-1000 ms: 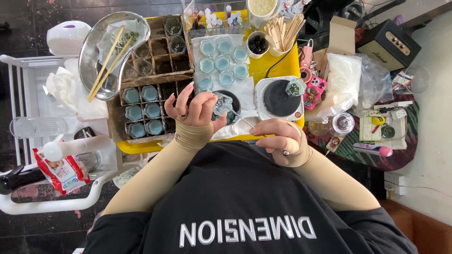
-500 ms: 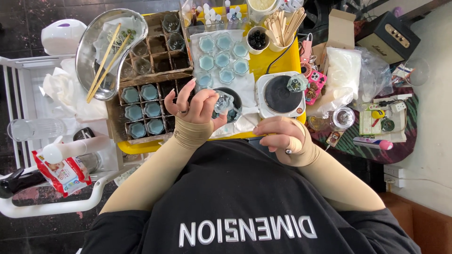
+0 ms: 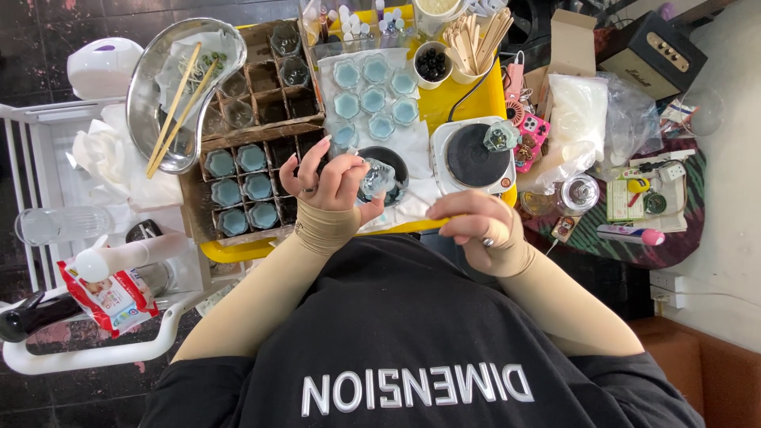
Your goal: Placing small chunks of blue wax into clear glass containers using a spoon and a pick tool.
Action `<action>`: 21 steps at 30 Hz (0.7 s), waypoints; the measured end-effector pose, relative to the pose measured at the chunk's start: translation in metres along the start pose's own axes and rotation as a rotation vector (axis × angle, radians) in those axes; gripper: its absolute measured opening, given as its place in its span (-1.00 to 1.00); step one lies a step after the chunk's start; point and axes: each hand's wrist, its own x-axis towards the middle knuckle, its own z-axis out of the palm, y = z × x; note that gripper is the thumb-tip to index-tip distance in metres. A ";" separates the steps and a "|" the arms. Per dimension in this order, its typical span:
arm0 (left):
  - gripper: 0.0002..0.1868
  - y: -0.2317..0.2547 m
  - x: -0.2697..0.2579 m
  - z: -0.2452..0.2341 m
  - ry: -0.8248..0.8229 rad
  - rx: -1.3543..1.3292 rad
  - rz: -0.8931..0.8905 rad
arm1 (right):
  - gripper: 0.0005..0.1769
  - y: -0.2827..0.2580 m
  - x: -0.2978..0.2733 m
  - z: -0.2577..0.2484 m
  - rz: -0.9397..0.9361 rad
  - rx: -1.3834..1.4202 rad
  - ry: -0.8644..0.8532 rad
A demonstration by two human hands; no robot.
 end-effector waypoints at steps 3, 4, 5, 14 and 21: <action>-0.59 -0.005 -0.001 -0.001 -0.007 -0.007 0.018 | -0.84 -0.003 0.002 0.001 -0.025 0.063 -0.097; -0.59 -0.005 0.001 -0.003 -0.011 -0.010 0.017 | -0.84 -0.004 0.002 0.001 -0.020 0.064 -0.096; -0.60 -0.005 0.002 -0.005 -0.019 -0.006 0.016 | -0.83 -0.004 0.003 0.001 -0.005 0.036 -0.043; -0.59 -0.019 0.000 -0.007 -0.015 0.012 0.049 | -0.87 -0.005 0.005 0.009 -0.050 0.014 -0.031; -0.63 -0.023 0.001 -0.006 -0.018 0.039 0.080 | -0.75 -0.005 -0.001 0.016 -0.113 0.002 -0.105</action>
